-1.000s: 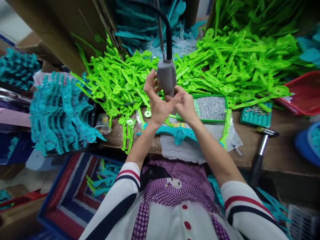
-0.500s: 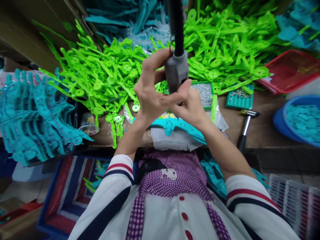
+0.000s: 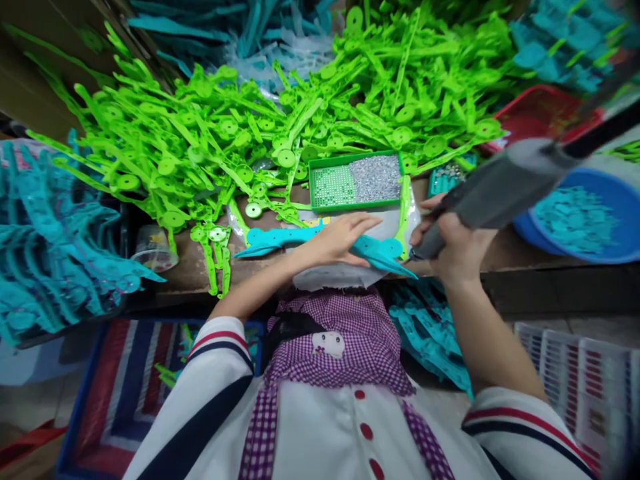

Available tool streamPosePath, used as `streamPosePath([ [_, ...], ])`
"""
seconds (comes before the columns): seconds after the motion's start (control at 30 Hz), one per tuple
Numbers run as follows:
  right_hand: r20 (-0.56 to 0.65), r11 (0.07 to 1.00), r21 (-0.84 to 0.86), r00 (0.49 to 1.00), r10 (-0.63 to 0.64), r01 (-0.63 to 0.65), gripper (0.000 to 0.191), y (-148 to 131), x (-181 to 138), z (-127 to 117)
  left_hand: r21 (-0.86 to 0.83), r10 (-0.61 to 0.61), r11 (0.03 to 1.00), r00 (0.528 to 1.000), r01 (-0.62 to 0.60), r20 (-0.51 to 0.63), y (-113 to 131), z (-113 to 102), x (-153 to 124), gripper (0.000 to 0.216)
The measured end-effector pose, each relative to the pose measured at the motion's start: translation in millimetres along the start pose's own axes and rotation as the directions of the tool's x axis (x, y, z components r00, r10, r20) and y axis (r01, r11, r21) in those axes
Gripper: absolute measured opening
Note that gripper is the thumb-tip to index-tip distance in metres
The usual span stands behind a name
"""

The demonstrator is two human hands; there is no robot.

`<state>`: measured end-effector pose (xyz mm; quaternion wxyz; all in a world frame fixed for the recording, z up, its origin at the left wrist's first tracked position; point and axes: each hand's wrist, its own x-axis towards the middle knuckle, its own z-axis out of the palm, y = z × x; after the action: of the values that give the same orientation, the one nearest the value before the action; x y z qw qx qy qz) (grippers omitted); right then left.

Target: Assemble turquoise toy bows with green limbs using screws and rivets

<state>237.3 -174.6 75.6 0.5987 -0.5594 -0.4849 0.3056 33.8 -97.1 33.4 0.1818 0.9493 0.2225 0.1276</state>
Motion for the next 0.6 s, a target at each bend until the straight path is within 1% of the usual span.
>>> streamPosePath([
  [0.03,-0.01,1.0,-0.007,1.0,0.013,-0.013,0.043,3,-8,-4,-0.001,-0.003,1.0,0.996,0.004,0.094,-6,15,-1,0.081],
  [0.07,-0.013,1.0,-0.011,1.0,0.027,-0.027,0.047,6,-14,-7,-0.001,-0.004,1.0,0.988,0.004,0.156,-10,28,-1,0.076],
  [0.1,-0.014,0.999,-0.014,0.999,0.043,-0.043,0.051,7,-20,-7,0.001,-0.009,1.0,0.981,0.009,0.193,-13,36,0,0.071],
  [0.13,-0.02,0.998,-0.016,0.998,0.056,-0.056,0.054,8,-23,-6,0.002,-0.011,1.0,0.979,0.01,0.205,-16,41,1,0.067],
  [0.23,-0.054,0.997,0.008,0.995,0.081,-0.081,0.059,11,-28,-1,-0.011,0.012,1.0,0.979,-0.01,0.202,-18,42,7,0.059],
  [0.37,-0.09,0.992,0.063,0.99,0.111,-0.106,0.058,16,-31,0,-0.033,0.038,0.999,0.978,-0.032,0.206,-19,37,8,0.06],
  [0.5,-0.036,0.994,-0.031,0.994,0.103,-0.104,0.063,21,-37,-4,-0.068,0.046,0.997,0.981,-0.033,0.191,-22,38,8,0.06],
  [0.6,-0.038,0.995,-0.047,0.995,0.09,-0.091,0.067,24,-42,-5,-0.076,0.042,0.997,0.981,-0.028,0.19,-23,39,9,0.058],
])
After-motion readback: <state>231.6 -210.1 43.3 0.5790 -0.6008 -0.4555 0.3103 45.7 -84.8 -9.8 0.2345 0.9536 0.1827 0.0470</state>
